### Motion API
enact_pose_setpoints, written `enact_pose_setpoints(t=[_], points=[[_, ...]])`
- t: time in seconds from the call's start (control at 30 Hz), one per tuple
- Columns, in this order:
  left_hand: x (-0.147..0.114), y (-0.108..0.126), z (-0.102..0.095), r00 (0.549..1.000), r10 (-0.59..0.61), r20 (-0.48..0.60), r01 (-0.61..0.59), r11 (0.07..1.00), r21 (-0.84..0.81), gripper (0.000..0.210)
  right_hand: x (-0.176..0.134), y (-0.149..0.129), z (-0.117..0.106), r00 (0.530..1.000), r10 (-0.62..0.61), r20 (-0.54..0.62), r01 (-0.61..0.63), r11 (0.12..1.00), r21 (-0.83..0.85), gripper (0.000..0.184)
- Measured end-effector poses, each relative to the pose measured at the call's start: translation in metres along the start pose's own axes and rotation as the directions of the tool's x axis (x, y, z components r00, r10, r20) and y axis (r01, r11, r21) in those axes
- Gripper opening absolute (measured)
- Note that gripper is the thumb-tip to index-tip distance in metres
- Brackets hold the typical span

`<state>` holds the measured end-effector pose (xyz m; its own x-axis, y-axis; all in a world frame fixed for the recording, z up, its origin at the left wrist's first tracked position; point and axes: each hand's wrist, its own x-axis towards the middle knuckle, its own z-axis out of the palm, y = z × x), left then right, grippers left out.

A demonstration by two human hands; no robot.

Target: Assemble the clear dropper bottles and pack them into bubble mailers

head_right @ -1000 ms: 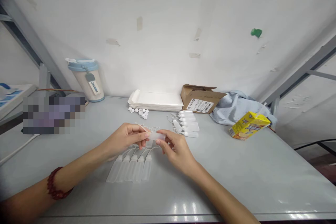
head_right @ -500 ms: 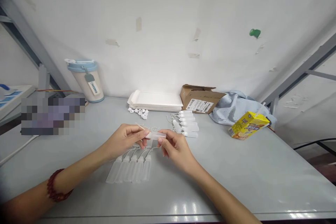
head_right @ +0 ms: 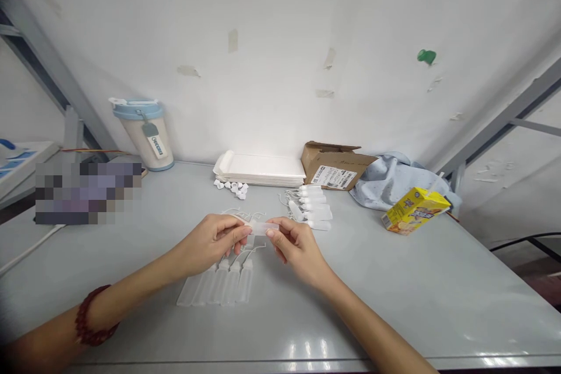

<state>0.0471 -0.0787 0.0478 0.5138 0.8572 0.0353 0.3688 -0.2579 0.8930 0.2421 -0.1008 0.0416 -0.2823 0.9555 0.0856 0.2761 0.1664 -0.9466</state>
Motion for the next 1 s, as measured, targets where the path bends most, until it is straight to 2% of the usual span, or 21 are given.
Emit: enact_pose_setpoints(t=[0.13,0.3,0.37,0.4,0.47,0.53,0.6,0.67,0.87,0.93,1.0], points=[[0.0,0.0,0.001,0.984,0.175,-0.039,-0.165,0.969,0.185,0.03,0.001,0.003,-0.001,1.0,0.026,0.013,-0.026,0.997,0.068,0.031],[0.001,-0.006,0.002,0.915,0.396,-0.074,-0.353,0.876,0.327,0.025,0.002,0.007,-0.001,0.999,0.034,0.026,-0.038,0.986,0.163,0.031],[0.0,-0.007,0.003,0.895,0.438,-0.078,-0.386,0.851,0.357,0.022,0.003,0.008,0.0,0.998,0.048,0.029,-0.052,0.982,0.183,0.035],[0.0,-0.006,0.003,0.9,0.43,-0.073,-0.379,0.854,0.355,0.021,0.003,0.009,0.0,0.998,0.062,0.029,-0.066,0.978,0.197,0.037],[-0.001,-0.004,0.003,0.94,0.336,-0.064,-0.303,0.904,0.301,0.02,0.005,0.01,0.002,0.994,0.101,0.032,-0.106,0.965,0.242,0.041],[-0.002,0.0,0.003,0.985,0.167,-0.036,-0.159,0.971,0.177,0.022,0.006,0.011,0.004,0.989,0.138,0.044,-0.145,0.944,0.296,0.042],[-0.001,0.002,0.001,1.0,0.006,0.018,-0.006,1.0,0.031,0.029,0.006,0.01,0.005,0.988,0.147,0.055,-0.157,0.932,0.327,0.042],[0.001,0.002,0.0,0.993,-0.088,0.085,0.095,0.992,-0.087,0.037,0.006,0.009,0.006,0.992,0.119,0.047,-0.128,0.943,0.306,0.038],[0.005,0.001,-0.003,0.94,-0.214,0.265,0.303,0.882,-0.361,0.043,0.003,0.005,0.006,0.998,0.032,-0.047,-0.025,0.989,0.143,0.034],[0.005,0.002,-0.004,0.923,-0.248,0.294,0.359,0.831,-0.425,0.044,0.001,0.006,0.006,0.997,-0.023,-0.069,0.025,0.999,0.028,0.033],[0.004,0.002,-0.006,0.914,-0.266,0.306,0.389,0.79,-0.475,0.045,0.0,0.007,0.006,0.988,-0.139,-0.073,0.127,0.98,-0.151,0.03]])
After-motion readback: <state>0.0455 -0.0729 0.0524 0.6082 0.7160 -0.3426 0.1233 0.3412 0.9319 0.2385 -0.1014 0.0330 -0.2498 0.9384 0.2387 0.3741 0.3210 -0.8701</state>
